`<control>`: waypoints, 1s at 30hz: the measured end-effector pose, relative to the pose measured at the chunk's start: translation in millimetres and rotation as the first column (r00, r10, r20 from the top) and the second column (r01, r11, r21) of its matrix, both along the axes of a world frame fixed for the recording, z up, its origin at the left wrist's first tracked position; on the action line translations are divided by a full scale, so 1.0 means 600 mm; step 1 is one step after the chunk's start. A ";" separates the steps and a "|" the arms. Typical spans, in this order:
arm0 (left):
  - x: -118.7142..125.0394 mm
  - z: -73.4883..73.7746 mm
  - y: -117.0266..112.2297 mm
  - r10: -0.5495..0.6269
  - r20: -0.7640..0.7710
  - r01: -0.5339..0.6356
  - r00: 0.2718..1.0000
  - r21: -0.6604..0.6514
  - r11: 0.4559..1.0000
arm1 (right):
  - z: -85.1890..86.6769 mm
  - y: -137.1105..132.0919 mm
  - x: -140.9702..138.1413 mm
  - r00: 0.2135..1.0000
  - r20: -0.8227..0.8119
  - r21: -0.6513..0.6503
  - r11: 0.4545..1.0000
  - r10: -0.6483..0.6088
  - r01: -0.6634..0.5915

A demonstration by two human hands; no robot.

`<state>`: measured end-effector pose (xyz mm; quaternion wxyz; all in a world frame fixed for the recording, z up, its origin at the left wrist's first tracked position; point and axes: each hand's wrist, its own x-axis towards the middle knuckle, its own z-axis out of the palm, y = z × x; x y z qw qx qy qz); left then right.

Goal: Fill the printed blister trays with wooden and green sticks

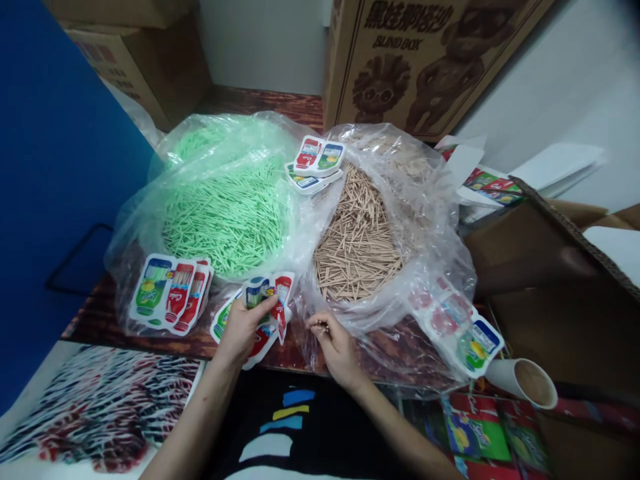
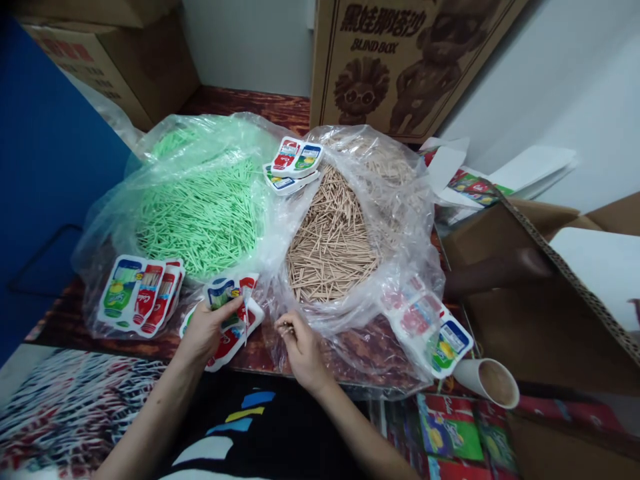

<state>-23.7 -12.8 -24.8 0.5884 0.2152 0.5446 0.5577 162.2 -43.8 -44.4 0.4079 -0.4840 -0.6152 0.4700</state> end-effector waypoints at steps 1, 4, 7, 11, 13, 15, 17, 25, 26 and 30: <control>-0.001 -0.002 -0.001 0.006 0.003 -0.006 1.000 -0.004 1.000 | -0.006 -0.004 -0.001 1.000 0.027 0.014 1.000 0.006 -0.006; -0.002 -0.005 -0.006 0.019 -0.002 -0.019 1.000 -0.018 1.000 | -0.016 -0.010 -0.003 0.998 0.055 0.038 0.999 0.017 -0.019; -0.003 -0.007 -0.010 0.019 -0.010 -0.019 1.000 -0.037 0.999 | -0.017 -0.013 -0.005 0.998 0.067 0.040 0.999 0.006 -0.008; -0.003 -0.013 -0.011 0.021 -0.002 -0.021 1.000 -0.047 0.999 | -0.020 -0.017 -0.004 0.998 0.067 0.033 0.999 -0.004 0.002; -0.003 -0.016 -0.009 0.013 -0.005 -0.013 1.000 -0.035 0.999 | -0.021 -0.017 -0.001 0.998 0.056 0.031 1.000 0.003 -0.005; -0.002 -0.017 -0.006 0.012 -0.019 -0.012 1.000 -0.016 1.000 | -0.022 -0.016 0.001 0.999 0.047 0.028 0.999 0.017 -0.018; -0.001 -0.016 -0.003 0.013 -0.030 -0.013 0.999 -0.006 1.000 | -0.022 -0.015 0.003 0.999 0.041 0.021 0.999 0.029 -0.030; -0.003 0.003 0.001 0.017 0.002 -0.017 1.000 0.000 1.000 | 0.004 0.002 0.005 0.998 0.017 -0.029 0.998 0.064 -0.064; -0.004 0.004 0.002 0.017 0.006 -0.017 1.000 -0.001 1.000 | 0.012 0.007 0.006 0.997 0.010 -0.027 0.997 0.073 -0.073; -0.006 0.008 0.003 0.034 -0.001 -0.034 0.999 -0.014 0.999 | 0.037 0.035 0.009 0.996 -0.003 0.027 0.996 0.089 -0.089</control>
